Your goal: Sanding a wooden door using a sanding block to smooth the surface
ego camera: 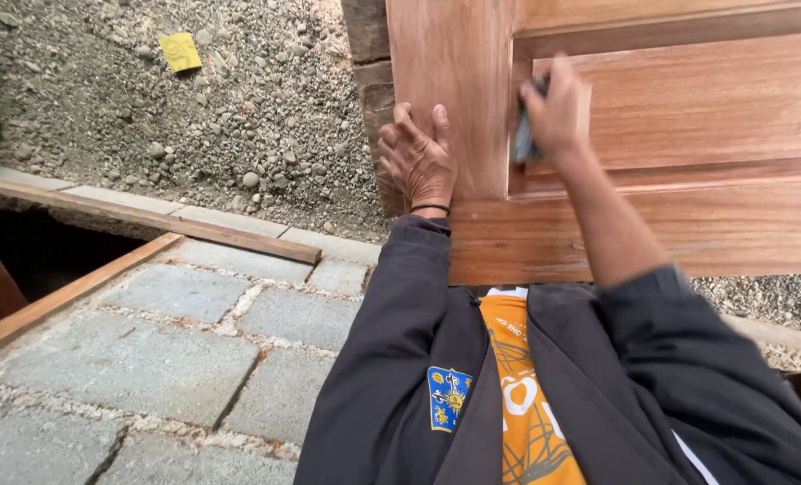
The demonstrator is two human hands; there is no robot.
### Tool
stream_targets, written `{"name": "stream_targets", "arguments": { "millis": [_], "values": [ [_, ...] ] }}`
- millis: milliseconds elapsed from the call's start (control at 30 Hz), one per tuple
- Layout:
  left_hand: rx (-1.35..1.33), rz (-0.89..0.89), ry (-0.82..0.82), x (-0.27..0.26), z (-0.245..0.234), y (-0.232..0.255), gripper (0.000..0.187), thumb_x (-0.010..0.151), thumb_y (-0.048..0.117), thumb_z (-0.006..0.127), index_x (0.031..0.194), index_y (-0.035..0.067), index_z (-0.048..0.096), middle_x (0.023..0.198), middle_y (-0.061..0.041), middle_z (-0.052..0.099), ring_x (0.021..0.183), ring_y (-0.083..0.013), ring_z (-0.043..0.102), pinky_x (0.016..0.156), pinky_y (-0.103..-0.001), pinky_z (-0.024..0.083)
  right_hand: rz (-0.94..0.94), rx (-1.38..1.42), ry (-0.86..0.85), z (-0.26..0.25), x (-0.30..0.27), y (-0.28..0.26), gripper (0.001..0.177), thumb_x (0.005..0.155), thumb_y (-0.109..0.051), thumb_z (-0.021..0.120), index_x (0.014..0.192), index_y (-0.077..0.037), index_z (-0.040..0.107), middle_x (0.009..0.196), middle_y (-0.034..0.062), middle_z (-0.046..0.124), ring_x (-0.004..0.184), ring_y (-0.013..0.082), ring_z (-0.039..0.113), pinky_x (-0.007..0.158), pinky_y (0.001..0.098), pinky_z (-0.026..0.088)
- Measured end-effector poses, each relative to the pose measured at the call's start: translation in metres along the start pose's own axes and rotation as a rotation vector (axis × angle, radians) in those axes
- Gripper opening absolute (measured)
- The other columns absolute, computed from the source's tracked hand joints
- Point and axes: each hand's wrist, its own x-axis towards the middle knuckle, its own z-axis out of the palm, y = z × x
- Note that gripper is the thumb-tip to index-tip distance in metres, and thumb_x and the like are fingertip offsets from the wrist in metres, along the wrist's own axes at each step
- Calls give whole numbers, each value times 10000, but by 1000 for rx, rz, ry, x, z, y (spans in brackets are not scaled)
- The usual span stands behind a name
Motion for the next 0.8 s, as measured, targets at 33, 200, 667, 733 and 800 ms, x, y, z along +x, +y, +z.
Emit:
{"name": "stream_targets", "arguments": {
  "millis": [33, 200, 667, 733, 800],
  "values": [
    [-4, 3, 3, 1, 2, -2, 409, 801, 463, 420, 1052, 143, 382, 885, -107, 457, 800, -297, 495, 613, -439, 423, -1, -1, 6, 3, -20, -2, 240, 751, -95, 649, 744, -78, 409, 635, 72, 508, 545, 221, 474, 505, 371, 362],
    [22, 10, -10, -2, 7, -6, 432, 789, 493, 414, 1076, 186, 315, 839, -71, 397, 781, -297, 472, 628, -416, 424, 155, 42, 118, 13, -52, -1, 176, 744, -118, 620, 818, -145, 462, 727, 118, 595, 703, 333, 591, 596, 432, 441],
    [-40, -12, -74, 0, 1, -4, 420, 802, 480, 388, 1054, 146, 344, 905, -118, 460, 835, -295, 485, 628, -454, 431, 98, -7, 58, 14, -21, 12, 201, 737, -140, 666, 737, -88, 472, 672, 78, 557, 603, 273, 516, 584, 387, 367],
    [-34, -15, -74, -2, 2, -5, 421, 802, 480, 390, 1059, 150, 343, 904, -113, 460, 835, -293, 485, 625, -454, 432, 3, -53, 57, 13, 15, 24, 240, 726, -149, 700, 712, -84, 470, 668, 83, 535, 580, 243, 492, 549, 379, 361],
    [-16, -12, -45, -1, 4, -5, 415, 802, 475, 402, 1060, 154, 349, 915, -118, 468, 836, -295, 494, 637, -450, 437, -262, -311, -101, 8, 61, 35, 258, 789, -226, 676, 714, -71, 484, 686, 123, 552, 592, 308, 489, 559, 410, 353]
  ]
}}
